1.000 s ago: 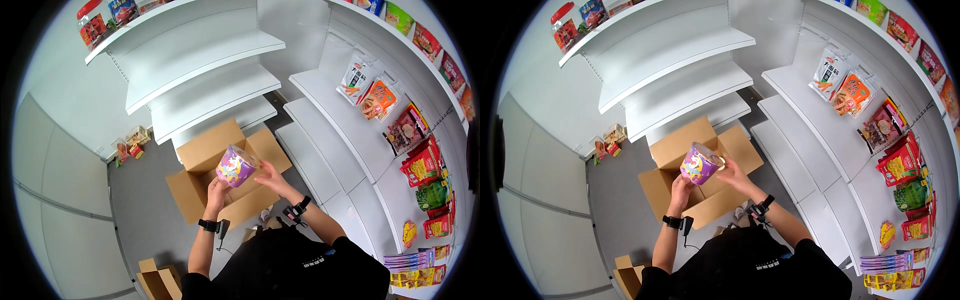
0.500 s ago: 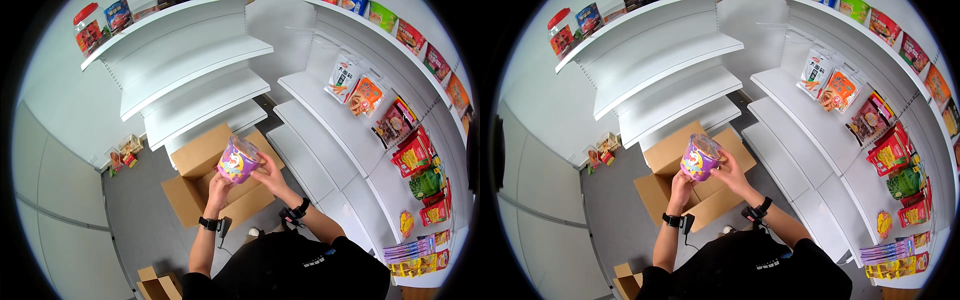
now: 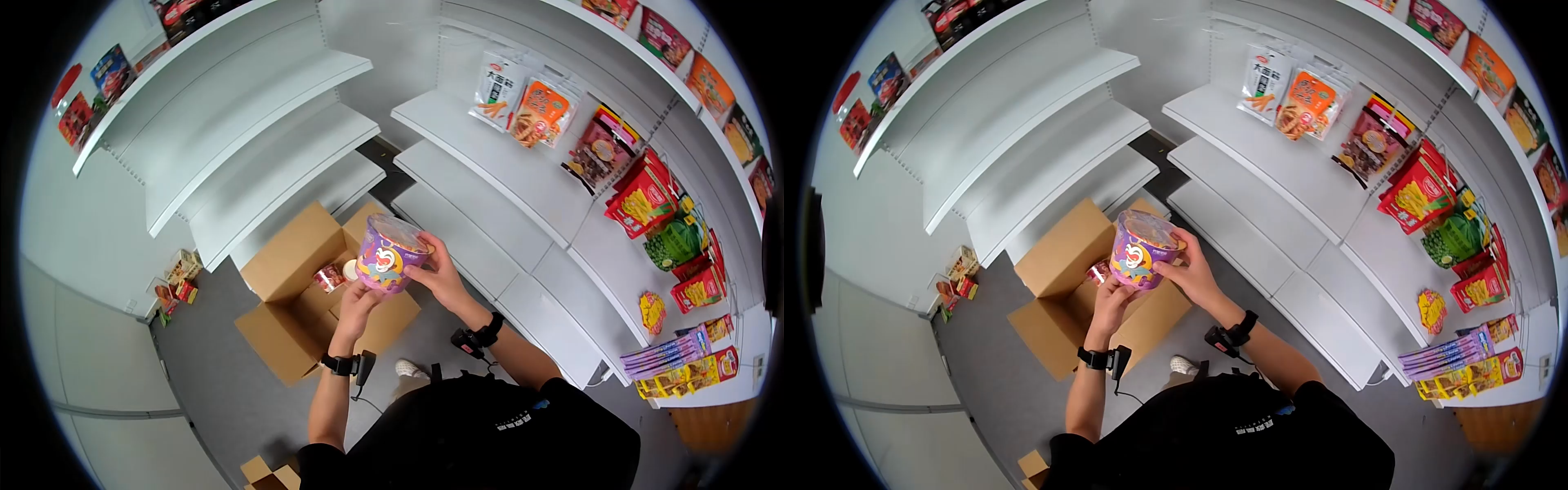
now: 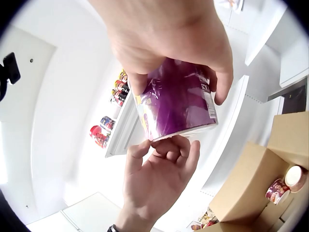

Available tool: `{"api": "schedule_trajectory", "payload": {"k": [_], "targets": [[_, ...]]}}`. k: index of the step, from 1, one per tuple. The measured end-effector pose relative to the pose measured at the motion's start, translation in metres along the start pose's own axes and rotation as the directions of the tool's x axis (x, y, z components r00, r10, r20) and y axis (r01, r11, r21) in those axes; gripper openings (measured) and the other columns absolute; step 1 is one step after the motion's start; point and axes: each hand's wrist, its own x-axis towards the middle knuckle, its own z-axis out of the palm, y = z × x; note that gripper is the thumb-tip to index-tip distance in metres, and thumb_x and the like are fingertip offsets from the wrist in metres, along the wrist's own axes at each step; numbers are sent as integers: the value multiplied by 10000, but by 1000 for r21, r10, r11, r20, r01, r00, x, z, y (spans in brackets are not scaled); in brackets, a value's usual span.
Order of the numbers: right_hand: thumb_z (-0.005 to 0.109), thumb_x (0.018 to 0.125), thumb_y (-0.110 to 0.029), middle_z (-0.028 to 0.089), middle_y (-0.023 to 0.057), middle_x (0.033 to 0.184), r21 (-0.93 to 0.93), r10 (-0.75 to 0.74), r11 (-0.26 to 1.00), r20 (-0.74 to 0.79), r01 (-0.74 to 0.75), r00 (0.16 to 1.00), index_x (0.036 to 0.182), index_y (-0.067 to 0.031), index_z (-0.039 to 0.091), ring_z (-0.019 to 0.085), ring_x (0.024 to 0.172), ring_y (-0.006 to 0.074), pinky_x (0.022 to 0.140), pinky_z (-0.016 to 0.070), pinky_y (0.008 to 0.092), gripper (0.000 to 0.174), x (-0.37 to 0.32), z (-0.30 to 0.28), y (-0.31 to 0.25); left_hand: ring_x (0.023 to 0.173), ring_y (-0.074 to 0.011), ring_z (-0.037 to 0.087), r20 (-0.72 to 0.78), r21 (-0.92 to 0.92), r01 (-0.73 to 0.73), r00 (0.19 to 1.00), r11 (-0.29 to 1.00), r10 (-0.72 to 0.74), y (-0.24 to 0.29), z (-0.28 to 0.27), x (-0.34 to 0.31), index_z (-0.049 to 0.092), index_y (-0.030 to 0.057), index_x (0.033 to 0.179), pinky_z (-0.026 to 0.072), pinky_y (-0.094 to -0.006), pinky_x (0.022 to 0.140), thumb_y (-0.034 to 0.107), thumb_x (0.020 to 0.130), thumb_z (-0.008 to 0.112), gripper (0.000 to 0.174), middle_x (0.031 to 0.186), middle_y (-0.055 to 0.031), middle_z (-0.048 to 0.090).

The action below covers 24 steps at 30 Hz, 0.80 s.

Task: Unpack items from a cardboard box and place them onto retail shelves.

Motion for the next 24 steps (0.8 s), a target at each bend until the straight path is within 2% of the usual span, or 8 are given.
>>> {"api": "schedule_trajectory", "payload": {"k": [2,5,8,11,15,21,22,24], "targets": [[745,799,-94,391,117,1369,24,-6,1000,-34,7,999,1401,-59,278,428,1239,228,1012,410,361,763,-10,-18,-7,1070,-214,600,32,47,-7,999,999,6,-11,19,4,535,-40,1191,484,-378,955,66,899,547,312,1162,-114,607],[752,779,-49,379,118,1365,71,0,997,-62,5,998,1392,-64,271,422,1250,229,1016,424,363,779,-29,-40,-20,1023,-131,590,65,70,21,998,997,-25,-22,47,3,569,-6,1185,447,-288,913,71,879,579,315,1136,-56,633],[748,769,-19,379,112,1370,120,-25,992,-92,36,995,1396,-77,275,413,1254,227,1017,421,356,787,-51,-64,-28,1027,-131,588,86,117,45,995,992,-56,-27,79,-1,572,-2,1182,447,-291,911,74,879,604,313,1129,-54,636],[747,765,-10,376,110,1376,117,-87,988,-120,101,989,1399,-87,277,401,1266,225,1014,423,355,793,-79,-97,-36,984,-186,622,109,221,-16,994,975,-8,-40,125,-10,566,-25,1163,482,-319,910,75,894,570,287,1103,-94,636],[747,766,-12,380,113,1373,139,-141,977,-134,159,981,1400,-89,268,386,1285,223,1015,425,362,798,-123,-143,-60,1052,-119,565,176,159,57,981,986,-85,-78,177,-23,541,6,1221,445,-276,908,61,893,604,338,1166,-42,611],[779,763,-74,387,109,1348,69,-140,986,-162,153,977,1376,-82,280,408,1252,229,1006,444,385,790,-201,-222,-95,968,-155,608,203,220,-28,979,975,-17,-112,280,-56,569,7,1170,478,-300,885,74,893,601,286,1086,-70,642],[794,764,-153,411,110,1330,42,-150,986,-175,160,973,1370,-83,295,422,1237,232,983,449,390,788,-214,-232,-103,961,-152,607,200,225,-34,980,974,-12,-118,296,-63,573,9,1165,477,-297,881,76,893,603,282,1081,-67,643],[797,762,-193,431,113,1312,-31,-182,983,-187,179,965,1363,-85,305,445,1211,230,969,449,389,784,-237,-254,-110,949,-142,603,213,242,-47,977,969,-6,-125,324,-76,585,9,1147,475,-292,869,80,888,615,270,1070,-59,645]]}}
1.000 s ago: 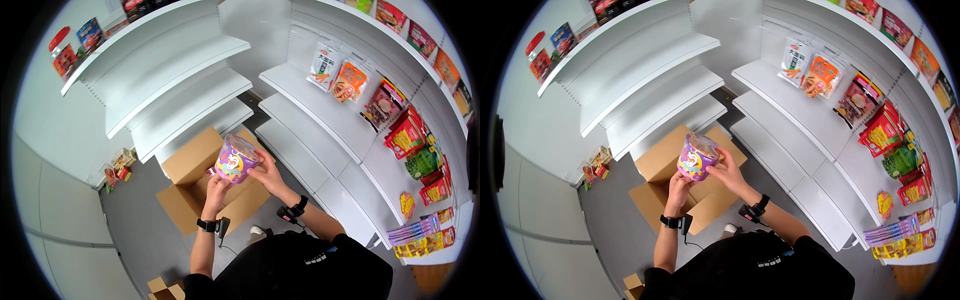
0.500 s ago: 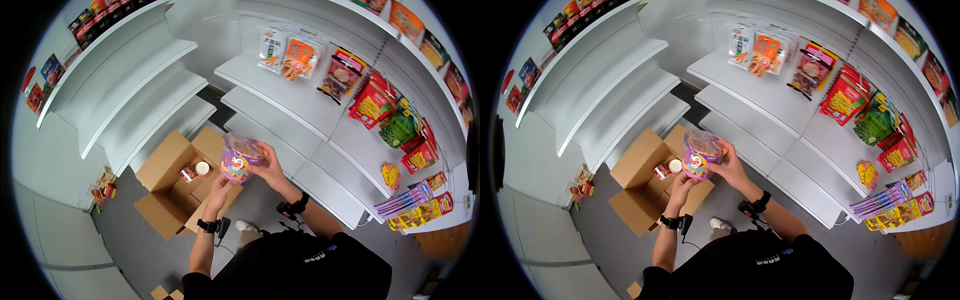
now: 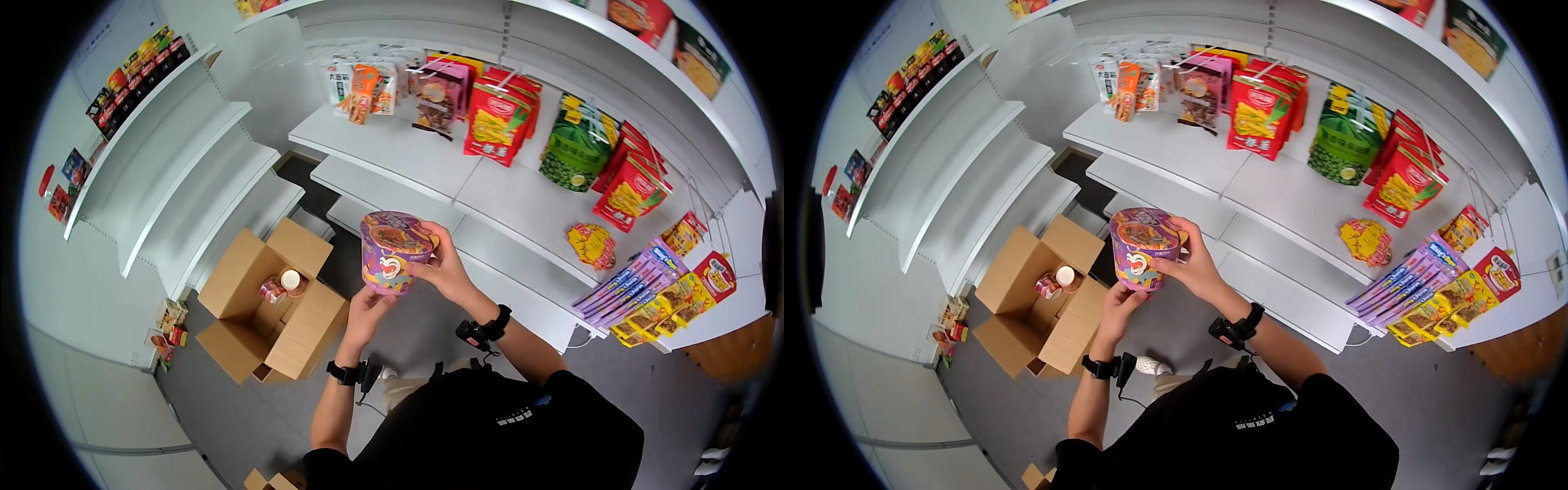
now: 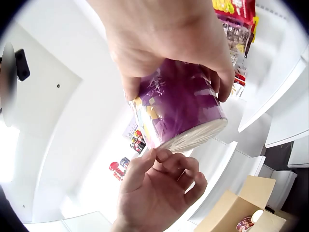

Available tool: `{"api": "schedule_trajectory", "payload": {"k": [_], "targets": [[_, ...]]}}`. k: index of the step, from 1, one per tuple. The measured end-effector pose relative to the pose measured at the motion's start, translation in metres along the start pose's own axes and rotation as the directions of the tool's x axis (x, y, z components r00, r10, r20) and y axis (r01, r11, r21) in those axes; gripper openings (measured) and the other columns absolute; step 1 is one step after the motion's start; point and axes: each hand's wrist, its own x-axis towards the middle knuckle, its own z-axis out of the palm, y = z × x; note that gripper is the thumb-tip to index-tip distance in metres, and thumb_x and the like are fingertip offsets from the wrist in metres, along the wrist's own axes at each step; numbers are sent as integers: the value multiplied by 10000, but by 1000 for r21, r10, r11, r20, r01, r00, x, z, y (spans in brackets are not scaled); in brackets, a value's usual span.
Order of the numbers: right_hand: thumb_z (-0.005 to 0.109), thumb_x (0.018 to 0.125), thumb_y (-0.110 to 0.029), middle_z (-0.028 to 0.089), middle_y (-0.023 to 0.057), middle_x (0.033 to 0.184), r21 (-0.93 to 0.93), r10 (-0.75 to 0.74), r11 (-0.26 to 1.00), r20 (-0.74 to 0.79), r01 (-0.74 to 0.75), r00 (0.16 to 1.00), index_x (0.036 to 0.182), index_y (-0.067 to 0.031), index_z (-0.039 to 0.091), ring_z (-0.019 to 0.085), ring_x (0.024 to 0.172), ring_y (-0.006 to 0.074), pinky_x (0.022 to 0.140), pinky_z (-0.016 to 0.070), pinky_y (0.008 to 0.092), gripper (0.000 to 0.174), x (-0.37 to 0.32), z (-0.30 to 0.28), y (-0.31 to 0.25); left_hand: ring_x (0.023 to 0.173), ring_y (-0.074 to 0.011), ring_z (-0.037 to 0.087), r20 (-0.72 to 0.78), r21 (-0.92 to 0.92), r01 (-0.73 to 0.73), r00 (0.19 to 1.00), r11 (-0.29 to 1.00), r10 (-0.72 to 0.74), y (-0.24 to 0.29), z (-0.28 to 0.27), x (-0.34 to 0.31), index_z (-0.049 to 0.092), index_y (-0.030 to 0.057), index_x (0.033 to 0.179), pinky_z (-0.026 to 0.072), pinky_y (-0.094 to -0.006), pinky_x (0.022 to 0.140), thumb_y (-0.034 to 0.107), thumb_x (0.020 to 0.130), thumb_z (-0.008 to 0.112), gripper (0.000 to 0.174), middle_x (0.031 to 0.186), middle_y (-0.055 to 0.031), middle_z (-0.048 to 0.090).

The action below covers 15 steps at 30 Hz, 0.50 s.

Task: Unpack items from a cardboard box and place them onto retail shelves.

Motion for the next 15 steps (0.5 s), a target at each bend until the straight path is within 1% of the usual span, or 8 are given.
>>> {"api": "schedule_trajectory", "payload": {"k": [1,4,7,10,13,15], "targets": [[798,761,-214,441,115,1303,-35,-18,999,-4,18,1000,1359,-85,310,457,1197,229,962,449,389,782,-7,-12,-5,943,-138,602,5,10,-7,1000,1000,7,1,15,-3,592,9,1137,474,-289,863,82,885,620,264,1065,-56,646],[748,798,-136,441,102,1321,-67,-9,998,22,10,1000,1366,-99,303,459,1214,205,971,429,358,722,-23,-41,-23,929,-113,585,21,37,-53,998,998,52,10,54,-12,608,10,1114,464,-275,843,84,886,632,241,1045,-36,644],[744,802,-145,453,100,1307,-41,-15,999,38,16,999,1355,-98,313,470,1197,204,967,430,356,702,-38,-59,-49,925,-90,566,39,91,-46,998,995,42,24,85,-22,617,14,1110,453,-261,833,85,890,637,233,1036,-18,637],[759,788,-177,453,102,1310,-83,-70,994,48,74,996,1356,-98,314,471,1204,209,991,416,365,726,-46,-72,-75,970,-89,574,73,148,-44,997,988,34,37,100,-26,609,10,1137,451,-264,859,82,892,645,259,1086,-29,638],[778,773,-236,469,108,1286,-112,-119,986,29,121,993,1348,-93,321,489,1169,207,971,422,368,748,-55,-87,-100,907,-72,567,110,154,-73,992,985,56,42,108,-24,617,12,1065,450,-248,814,85,887,653,195,1006,-16,635],[786,766,-260,478,110,1274,-136,-156,979,3,155,988,1345,-89,326,499,1151,205,960,426,369,759,-62,-100,-118,872,-65,555,116,149,-122,988,981,105,42,116,-18,614,10,1027,445,-241,789,83,884,655,166,955,-8,622]]}}
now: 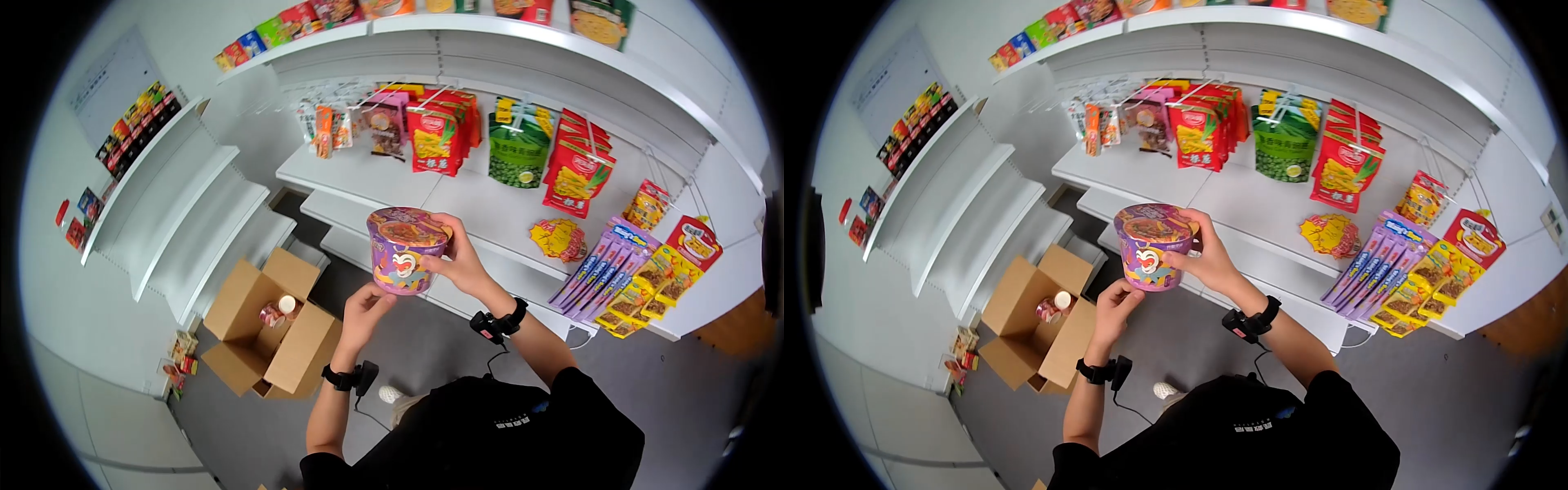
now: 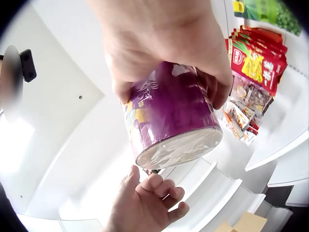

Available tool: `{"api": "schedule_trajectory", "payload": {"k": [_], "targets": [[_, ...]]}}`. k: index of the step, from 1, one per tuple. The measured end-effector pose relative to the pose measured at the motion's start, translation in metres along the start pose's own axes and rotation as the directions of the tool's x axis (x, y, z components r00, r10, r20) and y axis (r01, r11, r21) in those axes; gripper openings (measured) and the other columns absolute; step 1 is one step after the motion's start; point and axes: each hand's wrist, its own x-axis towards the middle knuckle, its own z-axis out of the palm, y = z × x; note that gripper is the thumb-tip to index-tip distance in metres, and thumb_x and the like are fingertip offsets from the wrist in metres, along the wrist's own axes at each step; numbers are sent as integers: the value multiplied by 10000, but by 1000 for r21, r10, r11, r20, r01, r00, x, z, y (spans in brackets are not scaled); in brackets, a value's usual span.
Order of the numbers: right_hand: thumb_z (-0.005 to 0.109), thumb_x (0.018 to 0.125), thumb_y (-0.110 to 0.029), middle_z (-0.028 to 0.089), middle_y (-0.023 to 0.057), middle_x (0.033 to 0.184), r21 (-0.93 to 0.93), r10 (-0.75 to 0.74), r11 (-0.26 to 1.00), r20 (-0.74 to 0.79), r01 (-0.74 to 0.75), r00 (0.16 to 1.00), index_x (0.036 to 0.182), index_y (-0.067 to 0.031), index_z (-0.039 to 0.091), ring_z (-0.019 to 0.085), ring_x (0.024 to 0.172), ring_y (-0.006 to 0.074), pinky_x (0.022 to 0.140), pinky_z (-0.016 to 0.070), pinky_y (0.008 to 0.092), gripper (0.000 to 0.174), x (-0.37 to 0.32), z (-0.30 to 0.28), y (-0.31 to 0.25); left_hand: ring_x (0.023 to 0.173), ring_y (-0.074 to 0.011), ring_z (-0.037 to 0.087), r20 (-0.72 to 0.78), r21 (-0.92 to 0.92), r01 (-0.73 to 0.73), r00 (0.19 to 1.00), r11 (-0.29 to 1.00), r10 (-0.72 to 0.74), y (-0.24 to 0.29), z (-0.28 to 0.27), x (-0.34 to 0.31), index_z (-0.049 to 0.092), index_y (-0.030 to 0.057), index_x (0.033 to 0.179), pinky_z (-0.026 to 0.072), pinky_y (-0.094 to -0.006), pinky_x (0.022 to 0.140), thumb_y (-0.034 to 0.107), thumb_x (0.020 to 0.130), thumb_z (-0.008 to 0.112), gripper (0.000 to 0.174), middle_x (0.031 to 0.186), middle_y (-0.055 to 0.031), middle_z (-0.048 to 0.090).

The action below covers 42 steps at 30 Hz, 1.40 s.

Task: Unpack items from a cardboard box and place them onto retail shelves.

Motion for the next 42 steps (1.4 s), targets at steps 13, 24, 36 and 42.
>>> {"api": "schedule_trajectory", "payload": {"k": [13,24,36,42], "targets": [[798,750,-227,439,108,1318,-256,-216,949,-106,184,971,1382,-83,304,473,1203,207,1017,394,373,815,-32,-87,-131,960,-177,598,150,23,-232,963,972,226,41,78,61,505,1,1236,490,-326,835,178,928,580,363,1220,-115,558],[782,762,-210,460,126,1292,-498,-477,797,-170,343,862,1399,-80,298,476,1190,226,1005,406,355,811,-26,-164,-291,935,-126,588,223,-91,-218,946,972,234,53,98,63,525,-2,1214,446,-270,847,80,898,605,336,1199,-79,578],[731,759,-502,505,249,1223,-878,-667,469,-285,91,688,1391,-7,316,542,1118,295,927,472,360,903,31,-273,-399,936,-184,610,194,34,-152,971,988,143,36,90,46,531,29,1213,492,-314,816,187,918,594,341,1192,-96,585],[744,731,-507,541,253,1177,-878,-629,477,-374,-41,681,1374,50,296,588,1068,286,912,488,336,961,58,-292,-404,872,-101,569,153,-20,-104,983,994,105,31,94,41,556,19,1181,445,-245,783,87,882,620,313,1114,-48,604]]}}
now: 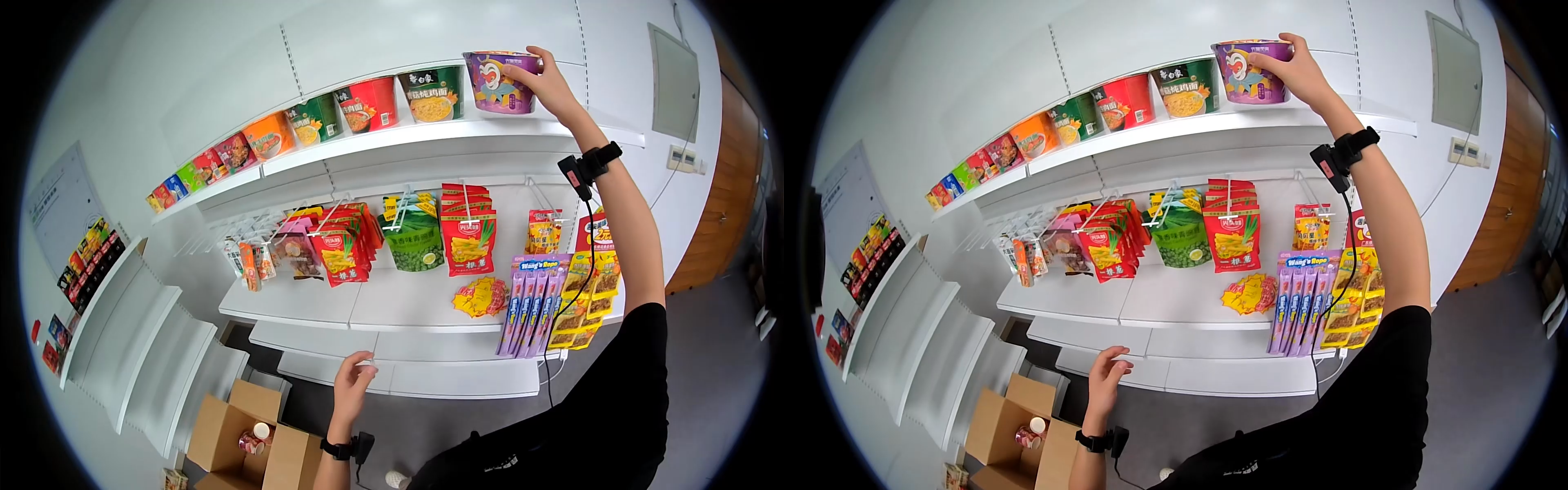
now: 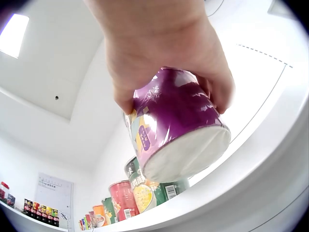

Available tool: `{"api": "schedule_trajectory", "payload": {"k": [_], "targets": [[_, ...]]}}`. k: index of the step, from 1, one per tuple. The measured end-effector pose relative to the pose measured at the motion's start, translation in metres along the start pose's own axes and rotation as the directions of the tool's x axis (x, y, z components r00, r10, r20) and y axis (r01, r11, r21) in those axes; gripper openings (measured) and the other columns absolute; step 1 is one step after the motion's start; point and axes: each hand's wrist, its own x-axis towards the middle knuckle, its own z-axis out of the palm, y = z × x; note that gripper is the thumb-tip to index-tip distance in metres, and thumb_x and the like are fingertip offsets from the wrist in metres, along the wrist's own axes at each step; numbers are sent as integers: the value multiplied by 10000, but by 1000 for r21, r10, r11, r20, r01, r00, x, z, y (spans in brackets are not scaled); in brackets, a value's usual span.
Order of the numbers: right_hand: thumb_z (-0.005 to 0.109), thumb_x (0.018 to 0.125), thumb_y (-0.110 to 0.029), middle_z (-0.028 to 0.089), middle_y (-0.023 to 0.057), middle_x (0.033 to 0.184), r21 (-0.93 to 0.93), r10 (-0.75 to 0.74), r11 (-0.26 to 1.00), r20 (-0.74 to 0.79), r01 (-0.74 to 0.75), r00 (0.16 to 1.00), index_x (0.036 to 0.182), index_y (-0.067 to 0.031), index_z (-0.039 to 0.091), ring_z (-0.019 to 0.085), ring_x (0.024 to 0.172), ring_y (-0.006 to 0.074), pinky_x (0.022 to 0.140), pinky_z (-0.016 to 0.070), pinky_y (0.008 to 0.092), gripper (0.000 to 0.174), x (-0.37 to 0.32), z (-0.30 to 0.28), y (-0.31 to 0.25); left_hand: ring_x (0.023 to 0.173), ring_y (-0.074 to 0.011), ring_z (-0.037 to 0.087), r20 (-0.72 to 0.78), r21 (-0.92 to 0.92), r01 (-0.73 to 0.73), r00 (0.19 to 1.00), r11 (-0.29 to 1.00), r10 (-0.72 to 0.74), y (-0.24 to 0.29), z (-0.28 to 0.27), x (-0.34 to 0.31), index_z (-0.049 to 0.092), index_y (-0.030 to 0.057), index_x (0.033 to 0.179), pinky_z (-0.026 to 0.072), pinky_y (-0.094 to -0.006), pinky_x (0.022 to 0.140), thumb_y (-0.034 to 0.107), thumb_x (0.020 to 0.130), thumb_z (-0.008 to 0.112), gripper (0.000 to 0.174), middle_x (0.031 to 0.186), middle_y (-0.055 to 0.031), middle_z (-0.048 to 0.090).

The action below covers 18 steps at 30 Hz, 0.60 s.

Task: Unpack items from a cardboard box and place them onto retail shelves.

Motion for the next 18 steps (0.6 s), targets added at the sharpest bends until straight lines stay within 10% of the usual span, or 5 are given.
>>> {"api": "schedule_trajectory", "payload": {"k": [18], "targets": [[775,664,-525,499,292,1222,-64,81,995,54,-78,995,1370,95,249,576,1090,328,921,491,349,1077,23,8,42,911,-167,607,-6,83,0,1000,997,0,-10,-10,-4,529,15,1213,493,-299,794,134,912,575,327,1192,-93,582]]}}
